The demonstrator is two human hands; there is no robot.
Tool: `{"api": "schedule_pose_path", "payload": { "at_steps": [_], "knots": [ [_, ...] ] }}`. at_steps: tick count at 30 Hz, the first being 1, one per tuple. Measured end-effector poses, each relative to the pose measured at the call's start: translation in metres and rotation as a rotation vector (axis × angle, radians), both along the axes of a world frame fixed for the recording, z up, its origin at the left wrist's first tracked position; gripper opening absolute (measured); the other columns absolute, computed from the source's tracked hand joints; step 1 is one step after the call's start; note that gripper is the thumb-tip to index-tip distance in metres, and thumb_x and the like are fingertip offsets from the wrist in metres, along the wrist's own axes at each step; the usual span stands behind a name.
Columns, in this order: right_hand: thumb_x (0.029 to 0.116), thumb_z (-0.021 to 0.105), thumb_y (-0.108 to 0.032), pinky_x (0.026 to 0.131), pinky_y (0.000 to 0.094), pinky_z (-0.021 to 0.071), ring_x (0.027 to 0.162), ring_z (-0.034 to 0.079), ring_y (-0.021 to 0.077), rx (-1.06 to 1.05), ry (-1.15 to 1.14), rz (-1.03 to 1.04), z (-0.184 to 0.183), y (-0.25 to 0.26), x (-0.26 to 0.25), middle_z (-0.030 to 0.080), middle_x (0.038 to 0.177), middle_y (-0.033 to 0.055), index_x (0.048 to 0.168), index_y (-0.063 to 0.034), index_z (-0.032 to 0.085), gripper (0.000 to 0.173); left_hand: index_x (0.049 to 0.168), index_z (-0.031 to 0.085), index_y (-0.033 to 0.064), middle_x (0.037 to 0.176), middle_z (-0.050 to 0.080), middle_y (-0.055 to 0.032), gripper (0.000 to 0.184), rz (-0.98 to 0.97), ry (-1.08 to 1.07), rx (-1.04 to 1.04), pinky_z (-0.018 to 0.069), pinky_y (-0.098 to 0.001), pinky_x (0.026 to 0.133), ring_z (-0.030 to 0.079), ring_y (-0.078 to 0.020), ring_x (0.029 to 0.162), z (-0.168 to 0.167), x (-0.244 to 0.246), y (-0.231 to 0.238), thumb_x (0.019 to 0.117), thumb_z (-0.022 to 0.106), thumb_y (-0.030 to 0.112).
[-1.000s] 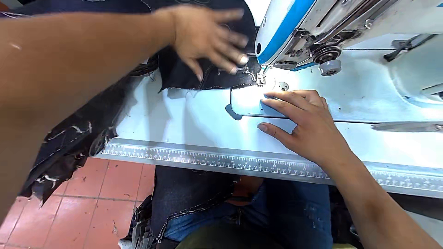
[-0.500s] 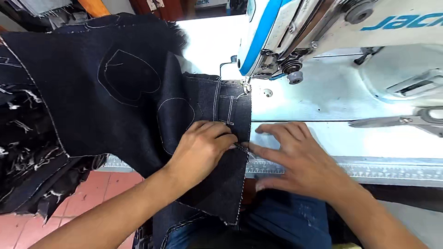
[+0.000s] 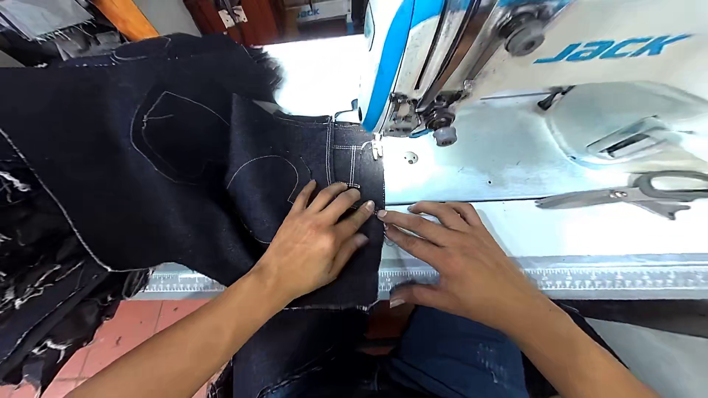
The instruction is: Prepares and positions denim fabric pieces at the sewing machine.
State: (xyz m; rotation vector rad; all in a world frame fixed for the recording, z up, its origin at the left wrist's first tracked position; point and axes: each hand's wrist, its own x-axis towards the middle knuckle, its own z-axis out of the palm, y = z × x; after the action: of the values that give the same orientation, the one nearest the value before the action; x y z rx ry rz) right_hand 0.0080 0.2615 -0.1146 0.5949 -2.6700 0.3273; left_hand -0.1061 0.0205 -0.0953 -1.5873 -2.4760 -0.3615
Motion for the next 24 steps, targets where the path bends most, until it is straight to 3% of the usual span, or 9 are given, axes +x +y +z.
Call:
{"api": "schedule_pose_path", "payload": {
  "at_steps": [2, 6, 10, 15, 18, 21, 22, 24],
  "knots": [
    [0.0821, 0.046, -0.087, 0.099, 0.0504, 0.0424, 0.127, 0.055, 0.0211, 0.002, -0.023, -0.036, 0.004, 0.001, -0.01, 0.061, 0.144, -0.0093, 0.127, -0.0259, 0.073, 0.081, 0.141, 0.064, 0.0215, 0.143, 0.06, -0.0062, 0.053, 0.005, -0.009, 0.027, 0.0321, -0.0652, 0.117, 0.047, -0.0294, 0.143, -0.003, -0.011, 0.006, 0.1037, 0.045, 0.054],
    [0.0797, 0.046, -0.089, 0.094, 0.046, 0.0428, 0.122, 0.055, 0.0182, 0.002, -0.025, -0.063, 0.006, 0.013, -0.035, 0.062, 0.141, -0.0133, 0.126, -0.0293, 0.074, 0.081, 0.14, 0.064, 0.0199, 0.142, 0.061, -0.0084, 0.057, 0.025, -0.002, 0.027, 0.0346, -0.0656, 0.115, 0.048, -0.0309, 0.143, -0.005, -0.034, 0.02, 0.1019, 0.046, 0.058],
    [0.0812, 0.049, -0.084, 0.088, 0.0542, 0.0487, 0.116, 0.062, 0.0277, -0.024, 0.002, -0.026, 0.009, 0.028, -0.061, 0.069, 0.132, -0.0044, 0.122, -0.0227, 0.075, 0.078, 0.14, 0.064, 0.0146, 0.141, 0.06, -0.0126, 0.059, 0.067, -0.018, 0.005, 0.0363, -0.0666, 0.113, 0.049, -0.0337, 0.141, -0.002, -0.049, 0.036, 0.1022, 0.048, 0.057],
    [0.0887, 0.047, -0.078, 0.094, 0.0541, 0.0447, 0.12, 0.06, 0.0296, -0.03, 0.013, -0.033, 0.007, 0.036, -0.073, 0.067, 0.136, 0.003, 0.127, -0.0172, 0.073, 0.077, 0.143, 0.06, 0.0142, 0.145, 0.056, -0.0173, 0.059, 0.076, -0.084, -0.019, 0.032, -0.0681, 0.114, 0.046, -0.0374, 0.142, 0.002, -0.074, 0.05, 0.1034, 0.047, 0.055],
    [0.0898, 0.051, -0.074, 0.095, 0.0519, 0.0426, 0.123, 0.059, 0.029, -0.053, 0.01, -0.04, 0.009, 0.034, -0.071, 0.068, 0.136, 0.0045, 0.128, -0.0152, 0.073, 0.074, 0.144, 0.06, 0.0169, 0.152, 0.048, -0.0174, 0.062, 0.095, -0.134, -0.063, 0.0295, -0.0685, 0.115, 0.037, -0.0381, 0.147, 0.011, -0.094, 0.057, 0.1006, 0.049, 0.06],
    [0.0902, 0.055, -0.072, 0.095, 0.05, 0.0425, 0.123, 0.059, 0.0279, -0.111, 0.006, -0.034, 0.01, 0.036, -0.069, 0.068, 0.135, 0.0044, 0.125, -0.0145, 0.075, 0.07, 0.13, 0.071, 0.0105, 0.161, 0.034, -0.0241, 0.061, 0.037, -0.226, -0.111, 0.0336, -0.064, 0.115, 0.024, -0.0444, 0.152, 0.037, -0.123, 0.064, 0.0929, 0.065, 0.059],
    [0.0908, 0.057, -0.069, 0.095, 0.0495, 0.0434, 0.122, 0.06, 0.0282, -0.127, 0.017, -0.022, 0.01, 0.037, -0.07, 0.069, 0.133, 0.0059, 0.122, -0.0128, 0.076, 0.067, 0.125, 0.073, 0.0085, 0.163, 0.028, -0.0259, 0.056, 0.024, -0.247, -0.131, 0.0341, -0.0617, 0.115, 0.025, -0.046, 0.151, 0.05, -0.139, 0.067, 0.0935, 0.067, 0.055],
    [0.0927, 0.063, -0.058, 0.094, 0.0483, 0.0475, 0.115, 0.063, 0.0293, -0.19, 0.065, 0.015, 0.01, 0.036, -0.066, 0.072, 0.124, 0.01, 0.111, -0.0083, 0.078, 0.055, 0.128, 0.071, 0.009, 0.162, 0.033, -0.0238, 0.05, 0.077, -0.159, -0.185, 0.0431, -0.0629, 0.107, 0.047, -0.0446, 0.138, 0.068, -0.187, 0.067, 0.1011, 0.057, 0.049]
  ]
}}
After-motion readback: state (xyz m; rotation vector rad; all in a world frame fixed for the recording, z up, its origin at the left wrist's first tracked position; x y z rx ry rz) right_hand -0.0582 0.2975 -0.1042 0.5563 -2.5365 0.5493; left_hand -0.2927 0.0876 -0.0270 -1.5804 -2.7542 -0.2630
